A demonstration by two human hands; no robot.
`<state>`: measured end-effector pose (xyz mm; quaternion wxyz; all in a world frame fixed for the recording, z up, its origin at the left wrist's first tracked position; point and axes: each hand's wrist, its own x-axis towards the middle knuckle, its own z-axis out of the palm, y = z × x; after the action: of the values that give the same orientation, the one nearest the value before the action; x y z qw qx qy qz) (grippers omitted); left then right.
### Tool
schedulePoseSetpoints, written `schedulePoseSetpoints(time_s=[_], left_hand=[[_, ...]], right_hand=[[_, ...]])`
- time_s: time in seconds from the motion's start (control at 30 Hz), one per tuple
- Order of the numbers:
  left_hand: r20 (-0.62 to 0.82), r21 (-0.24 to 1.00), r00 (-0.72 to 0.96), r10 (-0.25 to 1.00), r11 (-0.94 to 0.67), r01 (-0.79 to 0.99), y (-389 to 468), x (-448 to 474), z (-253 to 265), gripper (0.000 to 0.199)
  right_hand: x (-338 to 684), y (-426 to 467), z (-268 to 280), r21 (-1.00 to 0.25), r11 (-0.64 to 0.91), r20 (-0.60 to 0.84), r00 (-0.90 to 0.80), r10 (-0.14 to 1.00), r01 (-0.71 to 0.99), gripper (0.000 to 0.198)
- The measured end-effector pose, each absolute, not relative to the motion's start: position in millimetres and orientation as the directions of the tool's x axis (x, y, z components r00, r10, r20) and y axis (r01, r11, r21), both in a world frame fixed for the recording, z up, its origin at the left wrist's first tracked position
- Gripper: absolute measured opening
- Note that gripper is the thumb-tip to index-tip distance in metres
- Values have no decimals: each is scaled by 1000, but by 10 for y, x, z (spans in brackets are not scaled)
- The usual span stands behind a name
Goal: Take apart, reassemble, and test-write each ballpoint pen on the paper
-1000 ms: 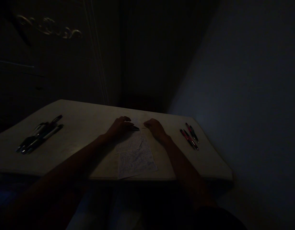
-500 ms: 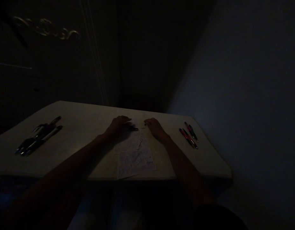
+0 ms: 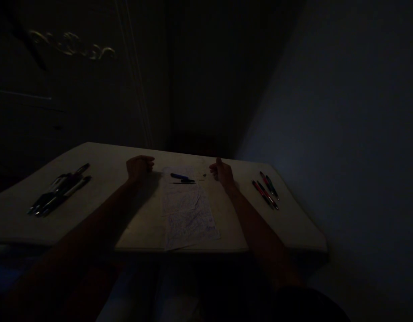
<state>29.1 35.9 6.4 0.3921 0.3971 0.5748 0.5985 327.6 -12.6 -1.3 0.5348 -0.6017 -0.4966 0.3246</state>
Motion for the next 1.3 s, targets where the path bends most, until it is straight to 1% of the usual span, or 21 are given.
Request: schedulePoseSetpoints(time_s=[0.1, 0.2, 0.27, 0.33, 0.4, 0.47, 0.53, 0.6, 0.67, 0.73, 0.8, 0.87, 0.97, 1.03, 1.13, 1.2, 1.3], left_hand=[[47, 999, -382, 923, -41, 25, 297, 314, 123, 16], [161, 980, -295, 942, -117, 162, 240, 350, 182, 10], [239, 942, -205, 949, -176, 286, 221, 370, 205, 9], [296, 870, -92, 951, -229, 437, 215, 382, 202, 11], [330, 764, 21, 944, -280, 582, 216, 389, 169, 14], [376, 659, 140, 916, -370, 655, 221, 399, 109, 19], [453, 580, 294, 842, -529, 620, 229, 417, 41, 27], [492, 495, 452, 744, -667, 557, 235, 448, -15, 30], [480, 438, 569, 668, -744, 504, 232, 487, -43, 29], [464, 411, 628, 625, -780, 472, 221, 526, -45, 27], [453, 386, 660, 599, -800, 460, 210, 553, -35, 26], [437, 354, 688, 579, -814, 460, 211, 564, -35, 28], [414, 325, 720, 558, -829, 456, 246, 564, -78, 29], [412, 319, 727, 549, -835, 449, 283, 568, -126, 28], [425, 325, 716, 554, -831, 451, 324, 587, -183, 23], [426, 329, 709, 562, -826, 457, 325, 602, -190, 22], [416, 323, 705, 575, -818, 477, 296, 615, -159, 22]], right_hand=[[3286, -182, 21, -954, 47, 151, 339, 929, 296, 81], [3285, -217, 20, -931, 38, 171, 339, 925, 364, 78], [3273, -219, 16, -919, 43, 183, 327, 927, 392, 77], [3252, -214, 16, -911, 40, 185, 321, 929, 410, 77], [3222, -217, 18, -906, 32, 177, 310, 934, 421, 77], [3185, -236, 18, -900, 33, 173, 286, 943, 435, 78], [3148, -262, 14, -888, 51, 186, 255, 949, 457, 77], [3119, -278, 9, -871, 87, 225, 236, 945, 483, 77], [3103, -279, 9, -845, 130, 286, 232, 930, 519, 77], [3098, -271, 15, -814, 154, 338, 240, 910, 560, 77], [3093, -271, 22, -792, 159, 360, 241, 901, 590, 76], [3078, -284, 20, -781, 172, 359, 207, 910, 600, 74], [3038, -317, -4, -767, 234, 340, 69, 938, 597, 68], [3017, -328, -30, -744, 300, 342, -45, 939, 597, 61], [3021, -320, -68, -657, 368, 359, -157, 920, 658, 43], [3041, -309, -82, -580, 357, 348, -174, 921, 732, 36], [3069, -307, -74, -493, 321, 319, -176, 931, 809, 31]])
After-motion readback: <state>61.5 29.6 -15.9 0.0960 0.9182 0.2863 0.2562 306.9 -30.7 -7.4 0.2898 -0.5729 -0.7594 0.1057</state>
